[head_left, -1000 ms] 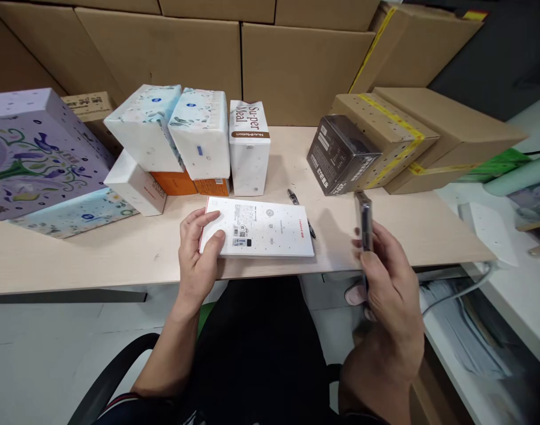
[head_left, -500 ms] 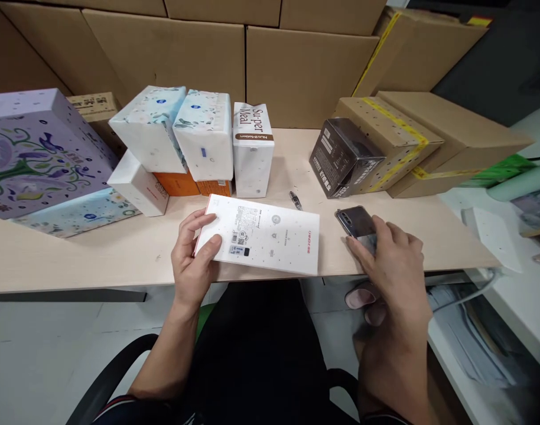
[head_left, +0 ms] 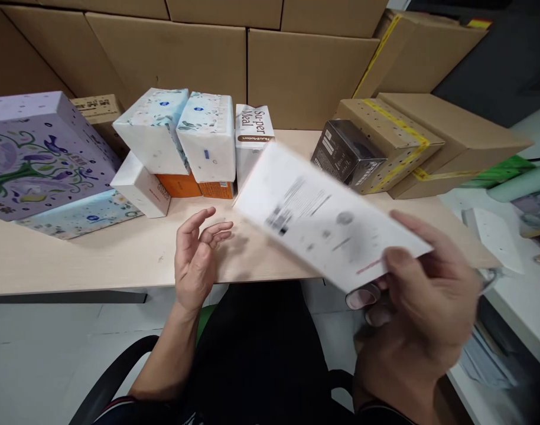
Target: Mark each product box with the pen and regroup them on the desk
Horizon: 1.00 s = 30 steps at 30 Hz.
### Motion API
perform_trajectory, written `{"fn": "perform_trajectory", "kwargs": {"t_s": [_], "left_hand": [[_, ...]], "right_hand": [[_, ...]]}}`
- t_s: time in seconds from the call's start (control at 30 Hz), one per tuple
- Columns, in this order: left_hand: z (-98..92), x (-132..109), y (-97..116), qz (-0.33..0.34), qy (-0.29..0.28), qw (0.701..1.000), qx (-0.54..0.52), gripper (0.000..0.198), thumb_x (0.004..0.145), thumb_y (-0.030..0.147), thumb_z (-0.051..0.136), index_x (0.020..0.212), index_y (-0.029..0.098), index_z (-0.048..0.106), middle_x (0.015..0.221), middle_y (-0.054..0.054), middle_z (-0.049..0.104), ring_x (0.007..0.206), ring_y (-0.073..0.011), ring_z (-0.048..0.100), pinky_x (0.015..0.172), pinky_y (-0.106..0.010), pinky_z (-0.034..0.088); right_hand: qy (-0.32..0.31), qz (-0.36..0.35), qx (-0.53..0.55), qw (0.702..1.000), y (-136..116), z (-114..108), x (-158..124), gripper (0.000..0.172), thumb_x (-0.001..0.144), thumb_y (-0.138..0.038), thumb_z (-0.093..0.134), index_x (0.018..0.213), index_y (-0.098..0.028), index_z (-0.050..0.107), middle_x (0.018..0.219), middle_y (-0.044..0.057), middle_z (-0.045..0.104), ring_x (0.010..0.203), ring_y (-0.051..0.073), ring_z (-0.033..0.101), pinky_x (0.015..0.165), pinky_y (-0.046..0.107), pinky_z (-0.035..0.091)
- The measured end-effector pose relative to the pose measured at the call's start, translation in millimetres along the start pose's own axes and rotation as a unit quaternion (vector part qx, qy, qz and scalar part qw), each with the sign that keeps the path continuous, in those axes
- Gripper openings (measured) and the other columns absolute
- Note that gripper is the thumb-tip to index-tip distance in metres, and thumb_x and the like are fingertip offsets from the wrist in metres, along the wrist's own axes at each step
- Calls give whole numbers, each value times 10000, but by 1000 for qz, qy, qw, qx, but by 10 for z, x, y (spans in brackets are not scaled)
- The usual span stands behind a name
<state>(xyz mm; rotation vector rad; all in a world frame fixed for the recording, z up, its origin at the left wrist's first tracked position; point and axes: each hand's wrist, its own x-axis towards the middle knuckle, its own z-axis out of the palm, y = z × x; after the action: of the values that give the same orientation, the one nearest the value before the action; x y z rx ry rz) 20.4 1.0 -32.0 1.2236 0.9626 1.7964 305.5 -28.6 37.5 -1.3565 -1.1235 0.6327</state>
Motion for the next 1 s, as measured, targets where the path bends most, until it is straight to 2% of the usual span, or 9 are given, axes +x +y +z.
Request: {"fn": "perform_trajectory", "kwargs": {"t_s": [0.1,0.17,0.23,0.3,0.4,0.63,0.73,0.87,1.0], "left_hand": [[13,27,-32,-45,0,999,29,374,932,444,740,1273,303,672,1407,-76,627,1062,-209,744,908,-353,630],[4,29,-53,-58,-4,997,55,363,925,378,761,1267,290,676,1385,-71,640,1049,-187,744,911,-330,629],[-9,22,-69,-55,-7,996,67,359,920,357,770,1262,284,686,1351,-67,660,1042,-172,741,910,-310,630],[-19,13,-78,-49,-5,996,72,349,921,346,772,1254,276,696,1319,-68,677,1042,-166,740,906,-299,631],[-21,6,-83,-46,-1,996,78,330,918,330,775,1234,266,707,1297,-69,689,1040,-168,740,899,-299,634],[-14,0,-87,-42,-3,997,69,312,913,311,783,1215,264,721,1266,-64,696,1035,-161,732,893,-280,624],[-7,-2,-75,-43,-6,996,74,310,910,310,783,1210,262,723,1274,-66,690,1036,-164,730,896,-282,626],[6,2,-56,-43,-3,995,85,314,898,306,791,1202,258,728,1266,-67,693,1029,-168,730,891,-292,629],[-8,1,-63,-34,-1,997,76,301,904,283,789,1200,269,734,1242,-53,698,1021,-150,728,883,-263,619]], "right_hand": [[117,-128,-62,983,-6,57,247,454,879,-452,749,1310,-316,707,1096,95,718,578,181,603,530,416,556],[98,-176,-126,971,71,164,497,505,921,-449,683,1396,-281,641,1269,124,696,720,211,682,696,460,621],[81,-232,-233,941,177,307,763,523,930,-428,623,1404,-206,622,1203,152,719,817,245,701,804,489,624],[56,-248,-335,907,268,458,986,543,934,-388,580,1419,-143,606,1173,187,711,975,294,699,920,520,593],[7,-230,-423,877,325,635,1181,516,967,-346,526,1439,-146,579,1162,195,678,1070,329,678,954,535,562],[-24,-130,-521,843,193,741,1155,415,948,-309,664,1302,-95,635,1250,241,574,1079,380,671,908,591,561],[-38,-188,-488,851,49,826,1034,541,920,-329,714,1410,-144,577,1357,246,537,1212,424,615,954,645,550],[-174,-299,-389,854,-151,1161,879,631,964,-260,605,1571,-225,434,1627,189,390,1373,404,537,1137,642,469],[-245,-323,-350,844,-170,1586,881,682,1004,-267,523,1647,-270,297,1751,132,235,1442,441,489,1182,693,412]]}}
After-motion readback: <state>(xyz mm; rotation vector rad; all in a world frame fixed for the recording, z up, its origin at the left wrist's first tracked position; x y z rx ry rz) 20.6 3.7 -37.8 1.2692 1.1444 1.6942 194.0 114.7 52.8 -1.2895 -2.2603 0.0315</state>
